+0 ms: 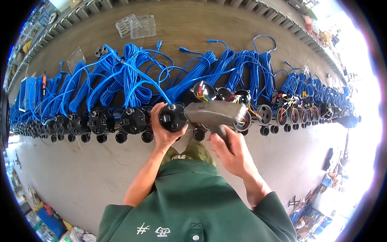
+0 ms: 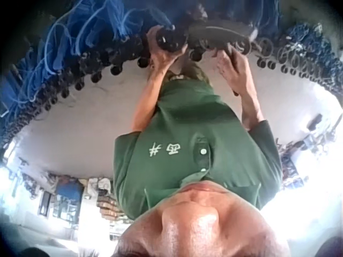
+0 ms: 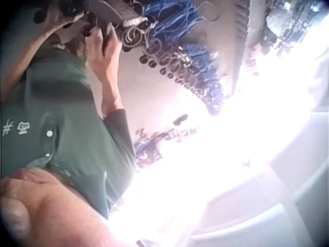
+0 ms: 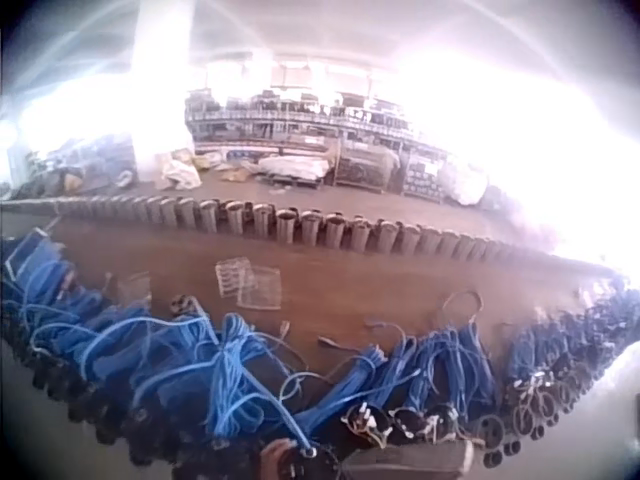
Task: The person assembles industrial submersible pumps in a warehouse setting by fitting end caps onto pump bodies and securing them using a hammer.
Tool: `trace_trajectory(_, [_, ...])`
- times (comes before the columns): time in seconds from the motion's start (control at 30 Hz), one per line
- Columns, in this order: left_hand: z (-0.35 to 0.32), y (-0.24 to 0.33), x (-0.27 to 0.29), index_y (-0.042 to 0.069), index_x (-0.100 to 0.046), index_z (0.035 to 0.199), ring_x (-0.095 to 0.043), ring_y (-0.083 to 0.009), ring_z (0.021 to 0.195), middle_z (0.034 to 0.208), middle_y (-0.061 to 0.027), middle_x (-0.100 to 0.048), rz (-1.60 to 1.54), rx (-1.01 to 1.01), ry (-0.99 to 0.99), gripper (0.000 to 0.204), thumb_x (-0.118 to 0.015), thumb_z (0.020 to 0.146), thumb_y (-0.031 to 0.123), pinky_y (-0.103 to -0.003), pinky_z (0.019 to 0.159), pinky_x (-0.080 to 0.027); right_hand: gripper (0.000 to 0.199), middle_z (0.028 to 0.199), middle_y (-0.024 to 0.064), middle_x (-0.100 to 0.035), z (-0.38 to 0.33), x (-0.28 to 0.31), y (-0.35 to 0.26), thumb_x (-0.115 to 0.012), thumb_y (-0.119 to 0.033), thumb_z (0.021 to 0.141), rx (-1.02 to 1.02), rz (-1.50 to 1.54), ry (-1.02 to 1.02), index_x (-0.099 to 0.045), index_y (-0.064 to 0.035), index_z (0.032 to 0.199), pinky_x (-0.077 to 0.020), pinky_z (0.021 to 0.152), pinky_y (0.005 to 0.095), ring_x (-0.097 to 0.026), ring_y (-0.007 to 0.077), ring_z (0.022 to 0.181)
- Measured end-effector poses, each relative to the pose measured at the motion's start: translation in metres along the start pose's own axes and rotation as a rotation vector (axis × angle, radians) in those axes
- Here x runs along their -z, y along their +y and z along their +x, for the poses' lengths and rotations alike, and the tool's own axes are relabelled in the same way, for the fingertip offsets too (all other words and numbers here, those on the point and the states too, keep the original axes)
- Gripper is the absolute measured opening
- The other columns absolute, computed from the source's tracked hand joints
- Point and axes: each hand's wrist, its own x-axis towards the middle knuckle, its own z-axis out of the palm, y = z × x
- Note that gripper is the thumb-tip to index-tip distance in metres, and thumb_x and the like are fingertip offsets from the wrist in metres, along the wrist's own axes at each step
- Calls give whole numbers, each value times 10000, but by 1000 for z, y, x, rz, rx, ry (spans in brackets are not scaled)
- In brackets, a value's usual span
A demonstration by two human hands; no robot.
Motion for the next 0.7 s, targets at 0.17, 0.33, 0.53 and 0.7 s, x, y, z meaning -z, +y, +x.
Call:
trace_trajectory(0.17, [1,0,-1,5,-523,1330,-571,-349,1222,1366,-187,-515,-77,-4,20,889,-954,588,239,-440,1057,-490,337,799,274,-665,31,-13,37,-657,-304,1013,49,-636,5,-624,30,1047,-485,651,485,-651,479,758])
trace_trajectory(0.33, [-1,-3,0,9,-495,1341,-569,-379,1206,1367,-187,-513,-46,-30,9,922,-964,588,263,-450,1027,-496,306,635,128,-595,18,-20,-4,-623,-276,1036,100,-358,-13,-653,21,968,-424,550,389,-522,201,537])
trace_trajectory(0.53, [-10,-31,-9,-2,-478,1362,-551,-390,1234,1367,-201,-507,-55,-114,-2,971,-940,538,224,-462,1047,-484,301,735,256,-667,37,-66,19,-646,-293,998,253,-781,-101,-680,2,950,-532,635,492,-643,475,667])
trace_trajectory(0.7, [-3,-10,4,-17,-446,1388,-537,-386,1251,1363,-206,-491,-105,-27,-69,1005,-954,545,185,-449,1075,-459,392,705,205,-652,26,-44,16,-638,-376,1013,78,-502,-132,-677,13,983,-484,597,445,-626,330,608])
